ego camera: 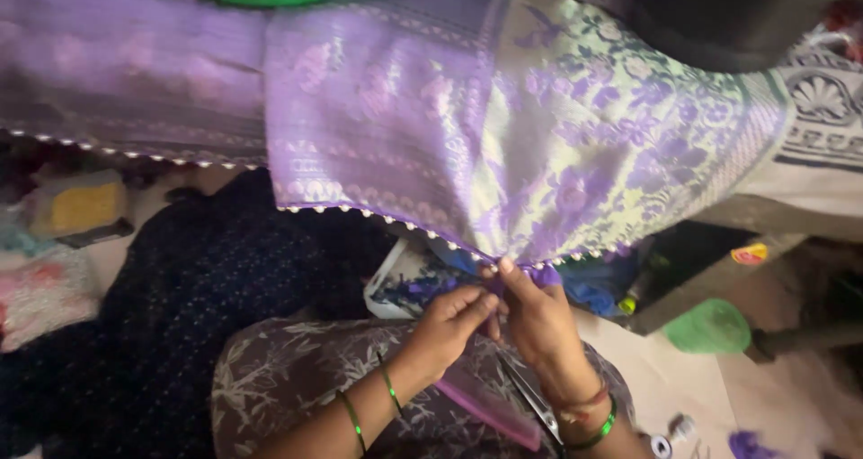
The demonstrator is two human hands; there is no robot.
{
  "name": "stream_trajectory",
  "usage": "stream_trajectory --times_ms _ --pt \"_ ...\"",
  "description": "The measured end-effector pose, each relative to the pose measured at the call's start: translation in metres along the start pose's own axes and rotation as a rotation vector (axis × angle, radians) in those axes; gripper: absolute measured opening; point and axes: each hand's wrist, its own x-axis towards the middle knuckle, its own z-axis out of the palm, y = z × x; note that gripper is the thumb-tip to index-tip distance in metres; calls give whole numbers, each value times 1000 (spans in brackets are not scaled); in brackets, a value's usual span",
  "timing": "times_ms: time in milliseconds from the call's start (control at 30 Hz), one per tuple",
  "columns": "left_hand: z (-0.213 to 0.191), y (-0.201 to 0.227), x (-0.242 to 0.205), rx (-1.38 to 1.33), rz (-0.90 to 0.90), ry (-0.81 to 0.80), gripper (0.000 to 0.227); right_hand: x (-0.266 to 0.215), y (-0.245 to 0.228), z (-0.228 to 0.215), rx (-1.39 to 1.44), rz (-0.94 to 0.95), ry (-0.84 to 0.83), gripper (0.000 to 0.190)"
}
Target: Attaching and trimming decorative tassels on the edge of a purple and silver fabric.
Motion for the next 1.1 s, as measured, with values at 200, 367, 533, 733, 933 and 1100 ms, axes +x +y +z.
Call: stream_trajectory --times_ms 200,367,533,733,933,1100 --pt "9 66 11 666 508 143 33 -2 45 -28 -359 -314 455 34" --pt "16 60 28 178 -178 39 29 -21 67 -50 -499 -332 474 30" --pt "24 64 37 -31 -302 87 24 -35 42 -36 -323 -239 193 34" --pt "6 29 37 45 -44 122 20 -48 13 -18 -181 -28 222 39" --pt "0 18 34 161 146 53 17 -57 4 -20 1 113 94 39" --pt "1 36 29 661 492 73 17 -68 19 -22 18 158 53 35"
